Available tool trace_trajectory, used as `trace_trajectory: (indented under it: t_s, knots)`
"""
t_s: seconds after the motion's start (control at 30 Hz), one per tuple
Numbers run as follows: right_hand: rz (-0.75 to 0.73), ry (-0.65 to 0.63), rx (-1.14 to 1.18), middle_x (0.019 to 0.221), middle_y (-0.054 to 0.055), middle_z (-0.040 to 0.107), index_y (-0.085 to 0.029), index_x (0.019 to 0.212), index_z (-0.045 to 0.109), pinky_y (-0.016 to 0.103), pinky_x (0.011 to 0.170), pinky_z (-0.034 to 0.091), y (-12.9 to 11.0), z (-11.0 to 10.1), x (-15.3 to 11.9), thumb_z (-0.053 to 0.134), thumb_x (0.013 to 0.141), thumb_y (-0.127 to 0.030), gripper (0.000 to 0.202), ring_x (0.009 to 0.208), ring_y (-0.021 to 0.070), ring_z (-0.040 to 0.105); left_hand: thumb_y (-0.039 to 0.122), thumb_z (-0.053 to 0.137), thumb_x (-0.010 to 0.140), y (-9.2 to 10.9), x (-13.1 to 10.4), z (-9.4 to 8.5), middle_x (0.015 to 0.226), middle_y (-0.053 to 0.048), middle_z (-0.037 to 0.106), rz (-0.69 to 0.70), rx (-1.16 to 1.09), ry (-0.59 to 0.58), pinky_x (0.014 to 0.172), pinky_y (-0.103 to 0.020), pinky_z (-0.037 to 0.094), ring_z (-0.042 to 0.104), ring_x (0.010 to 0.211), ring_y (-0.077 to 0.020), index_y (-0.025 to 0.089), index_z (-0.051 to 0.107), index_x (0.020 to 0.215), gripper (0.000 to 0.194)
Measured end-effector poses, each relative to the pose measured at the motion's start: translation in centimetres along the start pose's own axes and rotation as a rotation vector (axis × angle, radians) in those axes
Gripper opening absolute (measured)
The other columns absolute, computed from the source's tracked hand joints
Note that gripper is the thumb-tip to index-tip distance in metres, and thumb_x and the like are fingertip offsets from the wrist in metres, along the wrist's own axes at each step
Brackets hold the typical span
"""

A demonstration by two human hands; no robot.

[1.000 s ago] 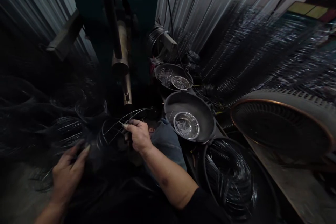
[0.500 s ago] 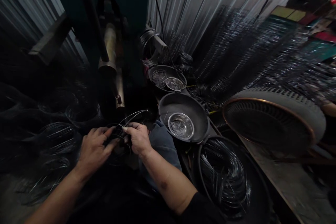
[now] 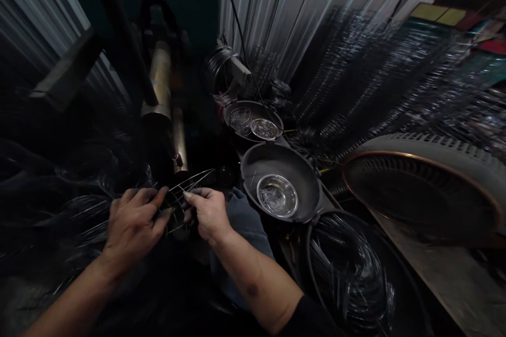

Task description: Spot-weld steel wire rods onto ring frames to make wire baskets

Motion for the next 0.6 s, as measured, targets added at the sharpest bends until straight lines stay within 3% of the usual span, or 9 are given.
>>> trace_trajectory:
  t_s: [0.4, 0.6]
  knots:
    - [0.003, -0.088, 0.109, 0.050, -0.002, 0.062, -0.014, 0.064, 0.062, 0.017, 0.029, 0.029, 0.9, 0.9, 1.8, 0.084, 0.047, -0.032, 0.033, 0.031, 0.0060, 0.044, 0.030, 0.054, 0.083, -1.1, 1.2, -0.1, 0.097, -0.011, 0.066, 0.043, 0.015, -0.055, 0.073, -0.041, 0.041, 0.052, 0.091, -0.0285, 0.013, 0.067, 0.112, 0.036]
    - [-0.022, -0.097, 0.123, 0.049, -0.002, 0.061, -0.014, 0.063, 0.063, 0.016, 0.030, 0.028, 0.1, 2.0, 2.9, 0.084, 0.047, -0.031, 0.032, 0.031, 0.0049, 0.043, 0.028, 0.052, 0.084, -1.8, 3.2, -1.1, 0.101, -0.012, 0.066, 0.063, 0.072, -0.169, 0.073, -0.043, 0.043, 0.053, 0.093, -0.0297, 0.012, 0.067, 0.113, 0.036]
Point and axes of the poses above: each hand's wrist, its own x-axis towards the middle knuckle, its own z-axis out of the palm, y = z × x, the point moved 2 cm from there along x, towards the middle knuckle
